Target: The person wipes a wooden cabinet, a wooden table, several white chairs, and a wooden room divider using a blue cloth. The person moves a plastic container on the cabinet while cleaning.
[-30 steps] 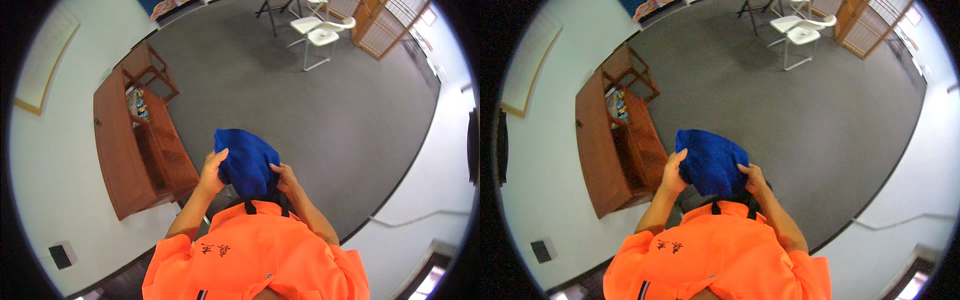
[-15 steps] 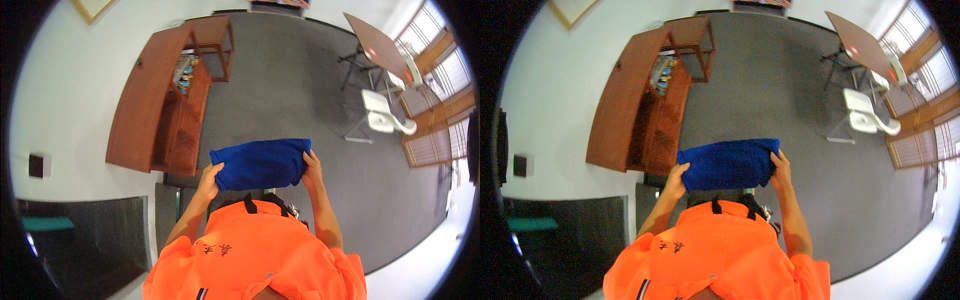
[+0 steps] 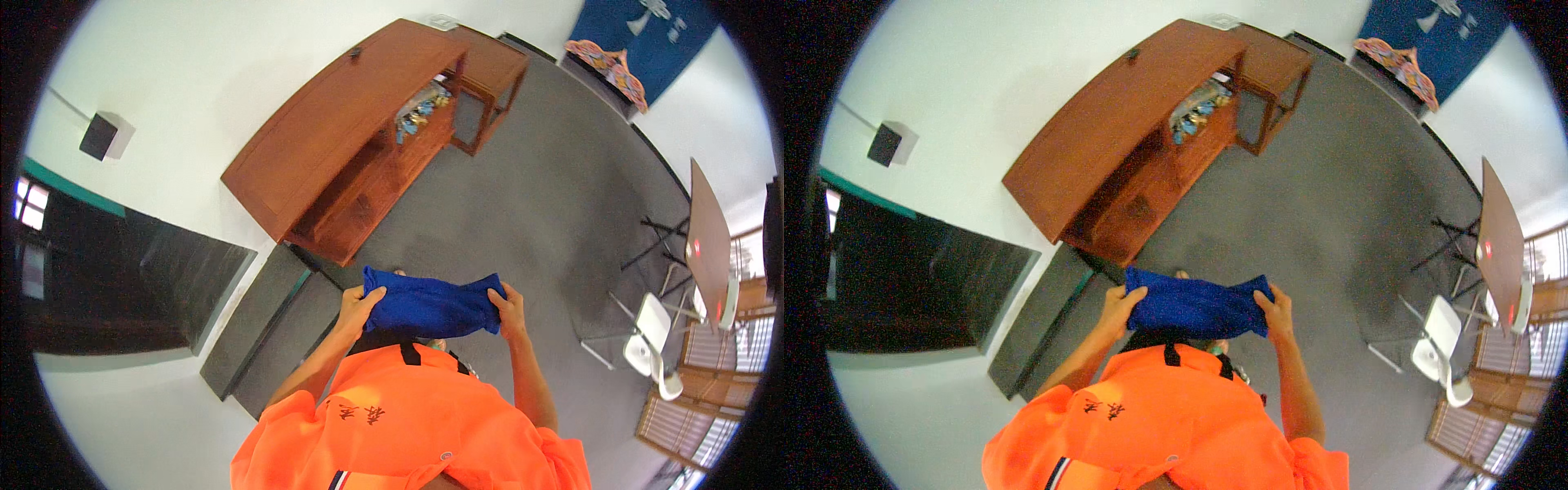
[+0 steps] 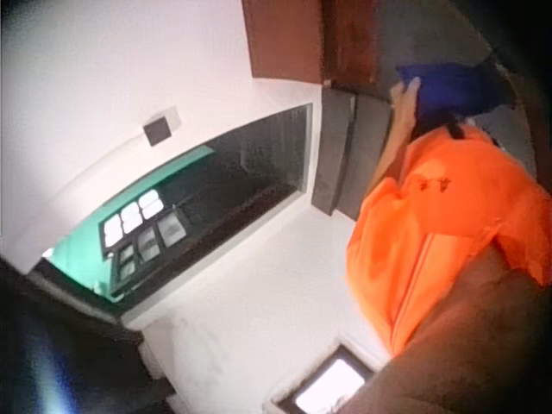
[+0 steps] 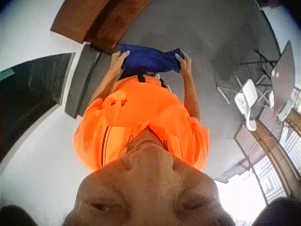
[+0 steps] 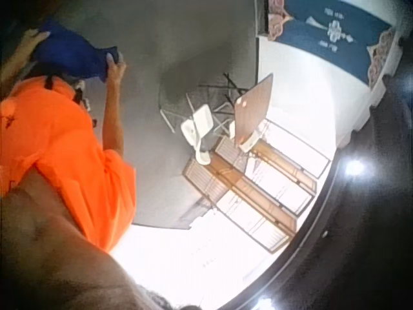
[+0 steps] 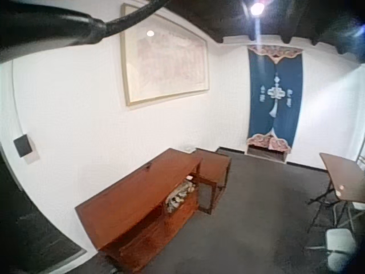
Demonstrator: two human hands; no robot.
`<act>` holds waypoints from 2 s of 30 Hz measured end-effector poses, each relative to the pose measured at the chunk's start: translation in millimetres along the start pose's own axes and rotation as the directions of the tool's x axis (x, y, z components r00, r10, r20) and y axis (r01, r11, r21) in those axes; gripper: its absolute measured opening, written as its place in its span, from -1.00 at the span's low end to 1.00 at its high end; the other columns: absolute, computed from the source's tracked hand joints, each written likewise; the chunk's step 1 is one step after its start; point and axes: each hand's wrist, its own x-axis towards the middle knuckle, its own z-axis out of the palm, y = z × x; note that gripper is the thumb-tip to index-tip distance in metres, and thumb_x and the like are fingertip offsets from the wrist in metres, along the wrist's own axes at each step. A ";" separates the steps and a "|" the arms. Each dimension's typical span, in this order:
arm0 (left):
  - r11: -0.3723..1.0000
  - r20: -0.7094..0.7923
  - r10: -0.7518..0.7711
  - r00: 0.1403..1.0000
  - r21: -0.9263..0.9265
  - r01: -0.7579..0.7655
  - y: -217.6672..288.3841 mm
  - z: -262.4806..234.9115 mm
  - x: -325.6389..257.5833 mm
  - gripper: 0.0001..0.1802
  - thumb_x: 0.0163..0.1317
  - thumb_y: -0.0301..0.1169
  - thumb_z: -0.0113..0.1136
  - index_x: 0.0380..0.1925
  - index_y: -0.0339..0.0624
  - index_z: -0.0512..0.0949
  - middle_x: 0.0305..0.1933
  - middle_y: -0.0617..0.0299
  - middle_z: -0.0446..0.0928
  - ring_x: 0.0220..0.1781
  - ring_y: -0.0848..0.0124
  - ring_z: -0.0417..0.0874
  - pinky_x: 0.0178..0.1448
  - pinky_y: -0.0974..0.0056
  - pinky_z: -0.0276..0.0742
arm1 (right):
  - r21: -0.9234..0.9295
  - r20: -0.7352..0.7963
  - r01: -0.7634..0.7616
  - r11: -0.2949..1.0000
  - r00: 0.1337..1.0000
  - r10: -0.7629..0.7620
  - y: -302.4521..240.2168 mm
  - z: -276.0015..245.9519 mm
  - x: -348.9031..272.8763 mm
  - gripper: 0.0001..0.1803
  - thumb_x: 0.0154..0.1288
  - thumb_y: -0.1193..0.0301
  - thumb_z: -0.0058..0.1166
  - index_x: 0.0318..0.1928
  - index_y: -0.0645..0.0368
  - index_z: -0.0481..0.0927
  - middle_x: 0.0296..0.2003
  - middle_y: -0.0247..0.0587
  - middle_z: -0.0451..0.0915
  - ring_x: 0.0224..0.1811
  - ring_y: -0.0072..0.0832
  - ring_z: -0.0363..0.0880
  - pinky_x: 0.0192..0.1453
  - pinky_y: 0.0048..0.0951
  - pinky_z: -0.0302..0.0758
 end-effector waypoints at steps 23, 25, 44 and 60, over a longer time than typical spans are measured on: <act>0.986 -0.941 0.105 0.321 0.057 -0.157 68.8 -103.1 130.2 -0.61 0.26 -0.45 0.17 0.11 -0.21 0.51 -0.04 0.15 0.58 -0.19 0.32 0.67 -0.20 0.30 0.56 | -0.346 0.938 0.928 -0.136 0.347 -0.021 -162.2 484.5 279.5 0.00 0.17 -0.27 -0.01 0.47 0.03 0.10 0.46 0.29 -0.07 0.47 0.48 -0.33 0.28 0.66 -0.39; 0.979 -0.929 0.065 0.363 -0.011 -0.202 59.8 -83.0 160.0 -0.61 0.24 -0.49 0.15 0.10 -0.22 0.51 -0.07 0.15 0.60 -0.24 0.31 0.68 -0.25 0.31 0.57 | -0.031 0.995 0.999 -0.038 0.027 -0.098 -124.3 487.3 279.1 -0.16 0.17 -0.15 0.04 0.36 0.07 0.34 0.43 0.29 0.04 0.48 0.41 -0.26 0.33 0.60 -0.36; 0.975 -0.821 0.178 0.542 0.071 -0.212 223.2 32.0 520.7 -0.56 0.34 -0.33 0.20 0.16 -0.27 0.45 -0.08 0.13 0.59 -0.25 0.46 0.66 -0.30 0.42 0.59 | -0.356 0.845 0.923 -0.149 0.249 -0.472 -364.8 283.5 804.9 -0.37 0.33 0.20 0.05 0.39 -0.01 0.28 0.42 -0.04 0.15 0.49 -0.02 0.02 0.46 0.20 -0.07; 0.992 -0.819 0.031 0.572 -0.043 -0.115 298.8 10.8 682.1 -0.68 0.32 -0.54 0.09 0.06 -0.36 0.47 -0.43 0.09 0.61 -0.57 0.41 0.64 -0.58 0.36 0.54 | -0.606 0.744 0.775 -0.178 0.473 -0.473 -352.8 300.1 799.7 -0.06 0.18 -0.31 0.00 0.43 -0.03 0.22 0.45 0.00 0.10 0.50 0.20 -0.10 0.39 0.44 -0.21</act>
